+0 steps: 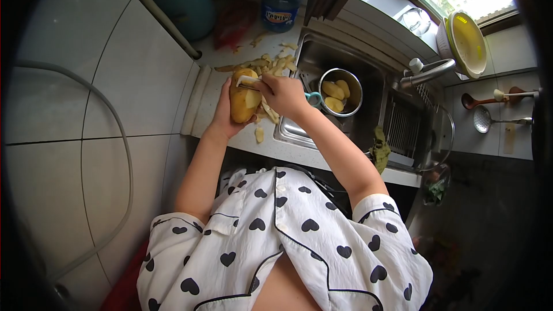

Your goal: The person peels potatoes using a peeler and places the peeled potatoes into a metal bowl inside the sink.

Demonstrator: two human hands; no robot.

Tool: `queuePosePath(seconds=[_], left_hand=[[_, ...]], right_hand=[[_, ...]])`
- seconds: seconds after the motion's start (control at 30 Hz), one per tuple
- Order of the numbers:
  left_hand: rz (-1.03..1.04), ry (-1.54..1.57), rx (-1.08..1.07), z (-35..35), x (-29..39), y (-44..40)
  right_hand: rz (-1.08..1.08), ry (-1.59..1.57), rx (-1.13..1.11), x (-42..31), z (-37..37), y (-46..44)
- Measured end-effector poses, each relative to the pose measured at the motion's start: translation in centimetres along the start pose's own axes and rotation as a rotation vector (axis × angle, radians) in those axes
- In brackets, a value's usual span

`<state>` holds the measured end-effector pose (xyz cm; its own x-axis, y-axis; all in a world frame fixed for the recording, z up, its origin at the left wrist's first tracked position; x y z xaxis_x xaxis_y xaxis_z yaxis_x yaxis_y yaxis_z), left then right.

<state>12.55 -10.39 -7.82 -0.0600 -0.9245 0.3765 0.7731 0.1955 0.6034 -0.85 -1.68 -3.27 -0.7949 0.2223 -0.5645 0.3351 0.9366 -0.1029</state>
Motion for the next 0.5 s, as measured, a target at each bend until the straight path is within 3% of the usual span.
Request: queuePosePath(seconds=[0.43,0.5], left_hand=[[-0.106,0.083,0.023,-1.8,-1.0,-0.8],[-0.166,0.067,-0.071,-2.4,-2.1,-0.9]], right_hand=[[0.050,0.069,-0.050,1.8,3.0,-1.7],[0.184,0.180,-0.124,3.6,3.8,-2.1]])
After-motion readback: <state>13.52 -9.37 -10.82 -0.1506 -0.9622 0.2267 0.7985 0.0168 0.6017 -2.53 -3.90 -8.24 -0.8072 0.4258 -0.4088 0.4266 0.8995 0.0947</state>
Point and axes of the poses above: each hand's wrist, its own y-axis away from the middle knuckle, its own z-axis out of the palm, x = y × z, the point moved 1 cm from there along -y, towards the middle knuckle, and after that the axes turned 3 degrees about -z, right-handed, at the moved point
